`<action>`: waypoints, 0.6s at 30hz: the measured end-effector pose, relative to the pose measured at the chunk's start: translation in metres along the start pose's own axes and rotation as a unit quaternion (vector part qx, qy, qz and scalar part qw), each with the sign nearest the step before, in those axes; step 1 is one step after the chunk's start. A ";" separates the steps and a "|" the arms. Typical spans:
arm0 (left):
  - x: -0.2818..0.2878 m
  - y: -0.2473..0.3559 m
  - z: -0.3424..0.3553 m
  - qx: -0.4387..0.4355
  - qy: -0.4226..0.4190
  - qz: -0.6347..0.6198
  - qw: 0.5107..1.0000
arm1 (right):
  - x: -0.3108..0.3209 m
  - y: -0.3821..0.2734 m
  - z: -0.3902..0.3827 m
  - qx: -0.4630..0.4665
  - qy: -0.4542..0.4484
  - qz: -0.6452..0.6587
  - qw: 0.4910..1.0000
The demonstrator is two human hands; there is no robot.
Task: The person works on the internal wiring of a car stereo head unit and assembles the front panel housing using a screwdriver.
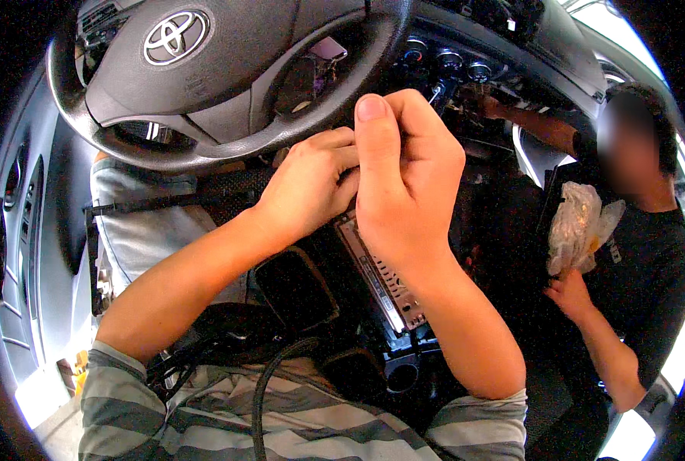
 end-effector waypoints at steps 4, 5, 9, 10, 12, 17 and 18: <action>-0.001 0.000 0.001 0.005 0.011 -0.017 1.000 | 0.007 0.011 0.006 -0.013 -0.023 0.191 0.981; -0.001 0.001 0.002 0.000 0.016 -0.012 1.000 | 0.008 0.010 0.008 -0.010 -0.005 0.226 0.974; -0.004 -0.006 -0.007 -0.016 0.002 0.019 1.000 | -0.003 0.024 0.012 -0.029 -0.070 0.166 0.983; -0.004 -0.008 -0.009 -0.007 0.003 0.019 1.000 | -0.005 0.025 0.013 -0.027 -0.098 0.149 0.984; -0.005 -0.011 -0.011 0.007 0.005 0.015 1.000 | -0.009 0.027 0.016 -0.023 -0.151 0.111 0.982; -0.004 -0.015 -0.013 0.046 0.008 -0.010 0.999 | -0.023 0.024 0.021 -0.056 -0.214 0.058 0.974; -0.004 -0.017 -0.013 0.059 0.006 -0.020 0.998 | -0.023 0.024 0.021 -0.050 -0.189 0.046 0.980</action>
Point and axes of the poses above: each hand's wrist, its own z-axis towards the middle knuckle, its own x-axis out of the back of the hand, y = z × x, the point moved 7 cm from there along z, towards the middle knuckle, and after that the axes turned 14 degrees about -x, right-handed, at the moved point
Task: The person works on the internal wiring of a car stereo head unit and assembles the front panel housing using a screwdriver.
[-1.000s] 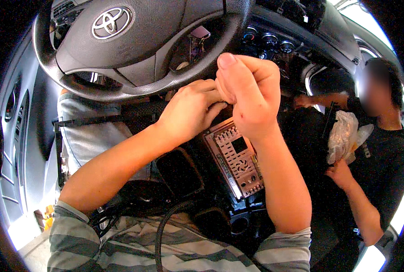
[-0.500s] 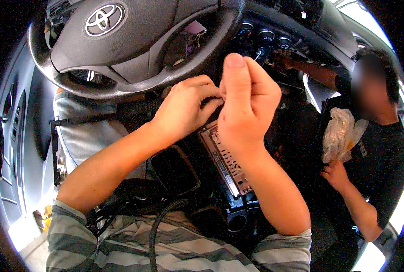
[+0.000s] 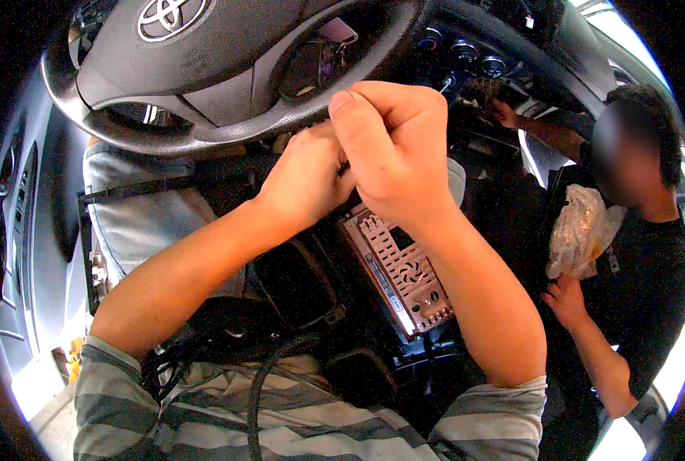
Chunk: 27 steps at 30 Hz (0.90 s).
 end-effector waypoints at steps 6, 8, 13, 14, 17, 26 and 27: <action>-0.001 -0.005 -0.008 -0.004 0.090 -0.037 0.995 | 0.001 -0.005 -0.001 -0.002 0.125 -0.064 0.990; -0.014 -0.023 -0.022 0.148 0.094 -0.122 0.977 | 0.006 -0.012 -0.008 -0.024 0.126 -0.132 0.983; -0.036 -0.027 -0.015 0.068 -0.057 -0.266 0.960 | 0.009 -0.043 -0.027 0.032 0.062 -0.442 0.894; -0.038 -0.032 -0.017 0.084 -0.073 -0.278 0.954 | 0.005 -0.053 -0.028 0.021 0.029 -0.525 0.850; -0.039 -0.032 -0.013 0.105 -0.132 -0.294 0.941 | 0.010 -0.062 -0.029 -0.080 -0.060 -0.630 0.770; -0.046 -0.002 -0.020 0.085 -0.074 -0.454 0.884 | 0.017 -0.070 -0.007 -0.323 -0.208 -0.628 0.677; -0.042 0.002 -0.024 0.080 -0.061 -0.425 0.900 | 0.018 -0.069 -0.010 -0.350 -0.216 -0.630 0.659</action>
Point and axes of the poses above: each hand's wrist, its own z-axis towards the middle knuckle, its own x-axis out of the back of the hand, y = z × x, the point moved 7 cm from there along z, towards the middle knuckle, and after that the axes turned 14 degrees about -x, right-handed, at the moved point
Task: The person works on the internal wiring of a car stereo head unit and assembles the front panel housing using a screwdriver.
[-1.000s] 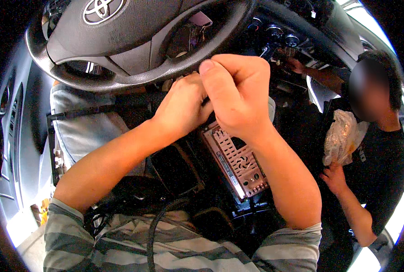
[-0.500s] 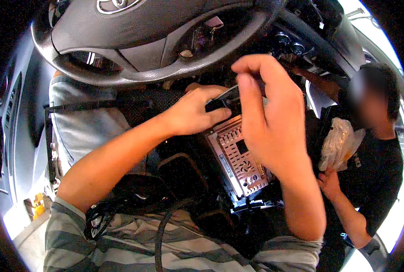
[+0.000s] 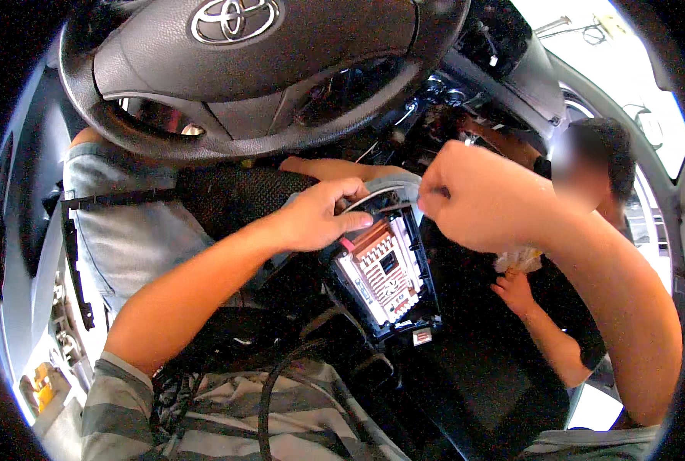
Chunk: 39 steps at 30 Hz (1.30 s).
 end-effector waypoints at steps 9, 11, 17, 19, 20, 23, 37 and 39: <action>0.002 0.002 -0.016 0.028 0.077 0.012 0.997 | -0.031 -0.001 -0.003 -0.166 -0.142 0.109 0.970; 0.003 0.005 -0.019 0.047 0.077 0.004 0.996 | -0.038 -0.002 -0.010 -0.243 -0.194 0.141 0.940; 0.017 -0.012 -0.025 0.061 0.094 -0.031 0.993 | -0.032 -0.054 0.000 0.082 0.004 -0.242 0.967; 0.021 -0.012 -0.026 0.058 0.095 -0.009 0.994 | -0.034 -0.059 0.005 0.102 -0.025 -0.336 0.936; 0.023 -0.011 -0.027 0.054 0.093 0.007 0.994 | -0.035 -0.064 0.004 0.126 -0.030 -0.377 0.917; 0.024 -0.012 -0.027 0.037 0.100 0.010 0.994 | -0.040 -0.065 0.008 0.168 -0.028 -0.430 0.887; 0.011 -0.011 -0.023 0.098 0.016 0.079 0.992 | -0.050 -0.017 0.022 -0.354 -0.343 0.317 0.810; 0.009 -0.001 -0.023 0.068 0.029 0.099 0.992 | -0.050 -0.012 0.020 -0.348 -0.327 0.273 0.835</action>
Point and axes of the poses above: each hand's wrist, its own z-axis towards the middle knuckle, its own x-axis out of the back of the hand, y = z × x, the point moved 7 cm from there along z, towards the middle knuckle, and after that the axes turned 14 degrees about -x, right-handed, at the moved point
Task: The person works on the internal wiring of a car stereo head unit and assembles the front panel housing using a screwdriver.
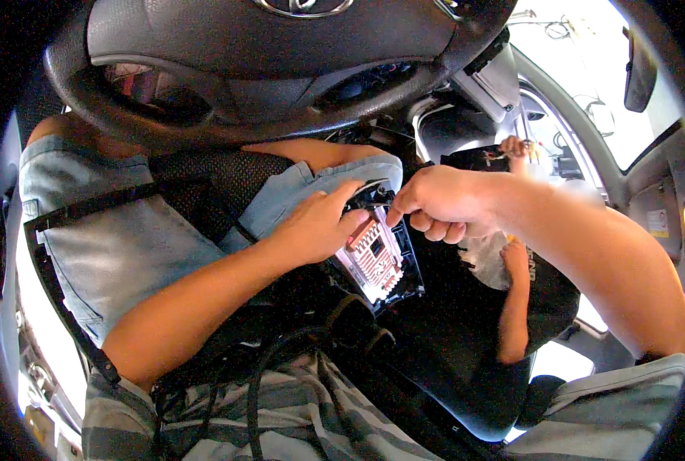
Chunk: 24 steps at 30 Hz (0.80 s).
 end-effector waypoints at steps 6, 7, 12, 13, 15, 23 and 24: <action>0.002 -0.013 0.003 -0.029 0.049 -0.015 0.998 | -0.014 -0.024 -0.011 0.284 0.326 -0.426 0.795; 0.004 -0.014 0.003 -0.037 0.061 -0.013 0.997 | -0.018 -0.028 -0.015 0.269 0.336 -0.472 0.770; 0.003 -0.011 0.003 -0.030 0.034 -0.026 0.999 | -0.035 -0.037 -0.029 0.208 0.349 -0.664 0.628; 0.002 -0.010 0.003 -0.032 0.026 -0.029 0.999 | -0.039 -0.038 -0.031 0.175 0.353 -0.687 0.611; 0.006 -0.015 0.001 -0.032 0.050 -0.050 0.997 | -0.043 -0.039 -0.028 0.211 0.393 -0.692 0.568; 0.007 -0.004 0.003 -0.069 0.011 -0.086 0.994 | -0.006 -0.017 -0.023 0.438 0.326 -0.409 0.731; 0.004 -0.007 0.004 -0.049 0.002 -0.076 0.996 | 0.010 -0.012 -0.007 0.307 0.242 -0.283 0.876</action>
Point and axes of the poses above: each hand's wrist, its own z-axis towards the middle knuckle, its own x-axis out of the back of the hand, y = z × x, the point moved 7 cm from there along z, towards the middle knuckle, and after that the axes turned 14 degrees about -x, right-handed, at the moved point
